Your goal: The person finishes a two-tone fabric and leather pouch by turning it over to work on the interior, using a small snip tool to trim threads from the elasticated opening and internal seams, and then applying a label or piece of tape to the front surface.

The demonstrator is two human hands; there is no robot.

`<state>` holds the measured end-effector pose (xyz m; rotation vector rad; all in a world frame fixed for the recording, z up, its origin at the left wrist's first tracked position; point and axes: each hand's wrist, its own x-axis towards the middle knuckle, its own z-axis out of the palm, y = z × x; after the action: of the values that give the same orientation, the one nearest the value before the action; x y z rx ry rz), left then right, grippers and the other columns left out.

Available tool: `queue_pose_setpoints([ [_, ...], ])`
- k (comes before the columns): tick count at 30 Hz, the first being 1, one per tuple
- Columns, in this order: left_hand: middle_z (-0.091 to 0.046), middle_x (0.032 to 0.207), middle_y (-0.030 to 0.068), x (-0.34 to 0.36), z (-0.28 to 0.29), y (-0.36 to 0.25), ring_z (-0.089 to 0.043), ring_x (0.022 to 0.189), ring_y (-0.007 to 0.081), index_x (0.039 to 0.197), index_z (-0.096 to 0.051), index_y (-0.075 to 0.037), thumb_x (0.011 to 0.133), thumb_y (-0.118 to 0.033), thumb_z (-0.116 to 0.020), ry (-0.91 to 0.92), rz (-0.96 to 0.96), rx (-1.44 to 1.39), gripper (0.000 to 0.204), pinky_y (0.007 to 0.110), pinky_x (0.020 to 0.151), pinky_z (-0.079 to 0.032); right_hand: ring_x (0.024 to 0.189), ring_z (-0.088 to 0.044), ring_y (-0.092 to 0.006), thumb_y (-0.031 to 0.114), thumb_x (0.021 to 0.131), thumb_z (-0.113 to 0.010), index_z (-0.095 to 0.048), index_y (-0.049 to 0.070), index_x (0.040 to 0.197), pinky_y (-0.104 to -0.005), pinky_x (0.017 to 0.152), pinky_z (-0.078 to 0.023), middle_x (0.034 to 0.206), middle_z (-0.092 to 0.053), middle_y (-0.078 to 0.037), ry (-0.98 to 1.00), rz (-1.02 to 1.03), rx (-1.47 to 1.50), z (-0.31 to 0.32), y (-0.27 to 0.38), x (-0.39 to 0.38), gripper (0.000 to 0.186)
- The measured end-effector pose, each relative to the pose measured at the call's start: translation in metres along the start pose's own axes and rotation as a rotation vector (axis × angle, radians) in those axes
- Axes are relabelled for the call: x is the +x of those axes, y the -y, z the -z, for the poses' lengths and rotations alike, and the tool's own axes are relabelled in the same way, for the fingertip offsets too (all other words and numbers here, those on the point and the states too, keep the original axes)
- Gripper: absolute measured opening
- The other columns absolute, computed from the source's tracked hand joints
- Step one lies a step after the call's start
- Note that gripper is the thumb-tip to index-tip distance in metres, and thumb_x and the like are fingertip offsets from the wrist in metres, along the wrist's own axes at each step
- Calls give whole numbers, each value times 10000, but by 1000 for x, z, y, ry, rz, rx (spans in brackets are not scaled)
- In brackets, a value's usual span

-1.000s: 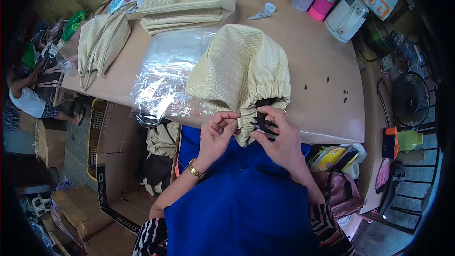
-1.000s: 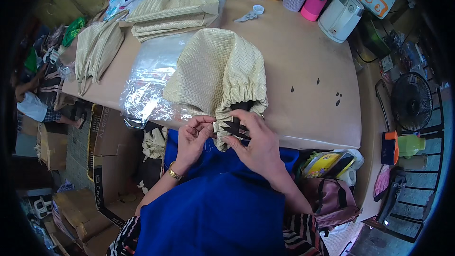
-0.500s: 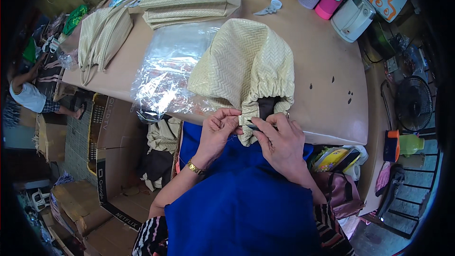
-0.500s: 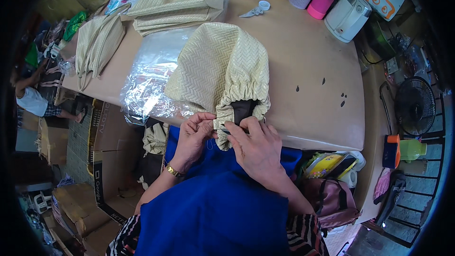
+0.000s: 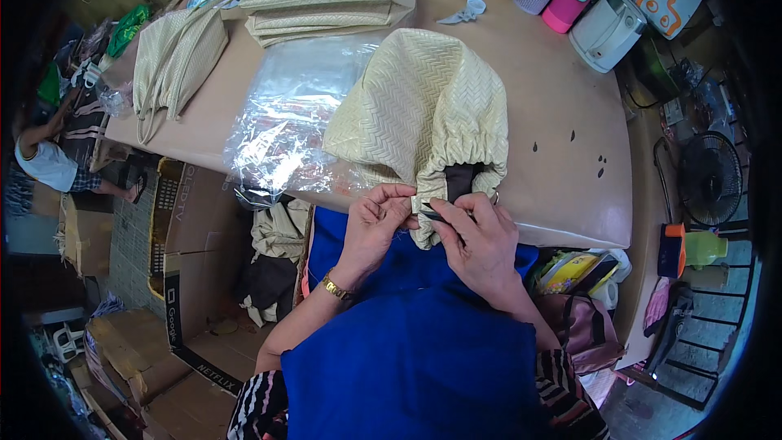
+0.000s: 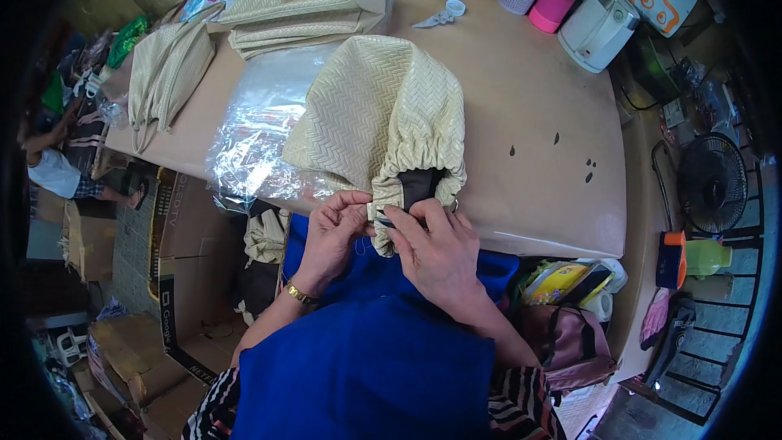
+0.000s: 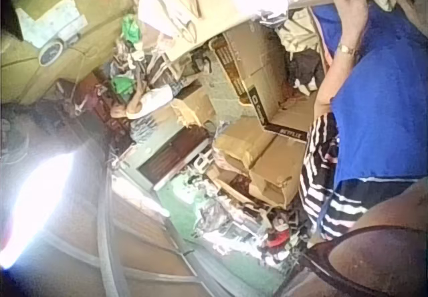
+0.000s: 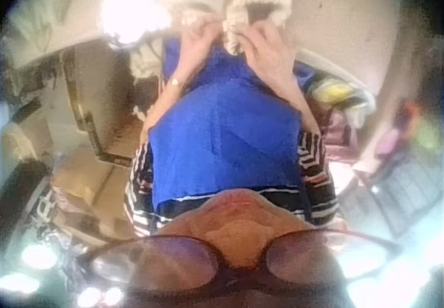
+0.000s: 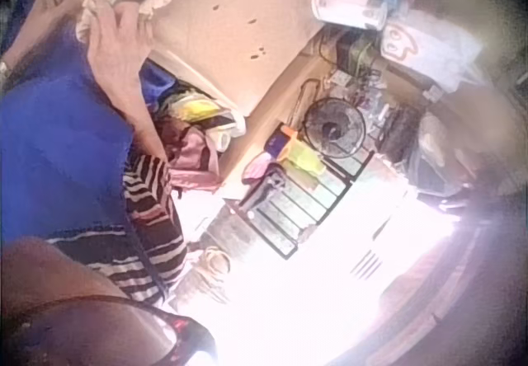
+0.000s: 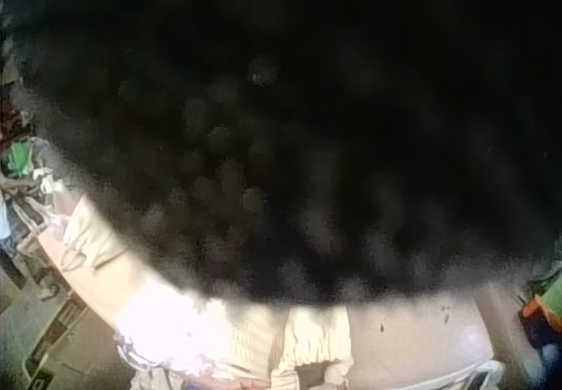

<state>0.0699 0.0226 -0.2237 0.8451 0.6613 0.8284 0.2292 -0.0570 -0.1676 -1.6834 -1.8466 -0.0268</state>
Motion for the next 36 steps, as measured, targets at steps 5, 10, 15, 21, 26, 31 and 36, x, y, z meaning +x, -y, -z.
queue_pose_setpoints([
  [5,-685,896,62,1,1,7,-655,704,85,1131,-576,33,953,-92,-591,32,10,-62,218,216,676,-553,684,-565,-207,126,781,-727,-666,115,1074,-342,622,-449,874,-508,-50,-95,-30,107,-20,1,-5,300],
  [10,-680,937,73,0,1,4,-664,746,96,1123,-576,28,952,-74,-584,24,38,-136,199,230,707,-573,702,-575,-236,65,789,-733,-632,63,1135,-316,638,-487,869,-494,-105,-142,-403,697,-15,2,-1,360],
  [15,-668,968,69,-6,-4,-10,-654,812,108,1178,-584,33,920,-64,-616,111,1,-21,277,252,748,-562,615,-571,-200,42,681,-761,-688,70,1003,-336,532,-462,778,-499,-31,-46,-81,226,-11,-2,2,331],
  [21,-671,933,73,10,2,-29,-652,801,163,1132,-665,-11,824,-36,-695,273,-453,744,311,291,698,-525,600,-557,-203,-8,702,-708,-634,44,847,-346,514,-427,735,-487,-57,-99,-91,317,-21,-13,-2,170],
  [26,-670,831,90,34,9,-33,-654,732,236,1027,-718,-60,785,-60,-725,328,-708,1018,242,318,623,-513,665,-569,-214,33,746,-723,-612,28,864,-350,559,-441,771,-503,-85,-44,-279,499,-16,-35,-4,162],
  [31,-661,676,68,35,15,-20,-577,581,93,947,-720,1,872,-120,-686,175,-262,795,146,263,541,-467,812,-583,-246,105,815,-702,-585,58,1157,-392,671,-479,968,-521,-106,11,-323,444,9,-6,5,365],
  [36,-650,649,63,37,19,-11,-536,568,58,978,-711,23,911,-151,-650,160,-215,696,196,247,528,-451,815,-589,-267,115,822,-655,-614,83,1173,-392,703,-469,952,-528,-78,65,-119,58,9,-2,4,354],
])
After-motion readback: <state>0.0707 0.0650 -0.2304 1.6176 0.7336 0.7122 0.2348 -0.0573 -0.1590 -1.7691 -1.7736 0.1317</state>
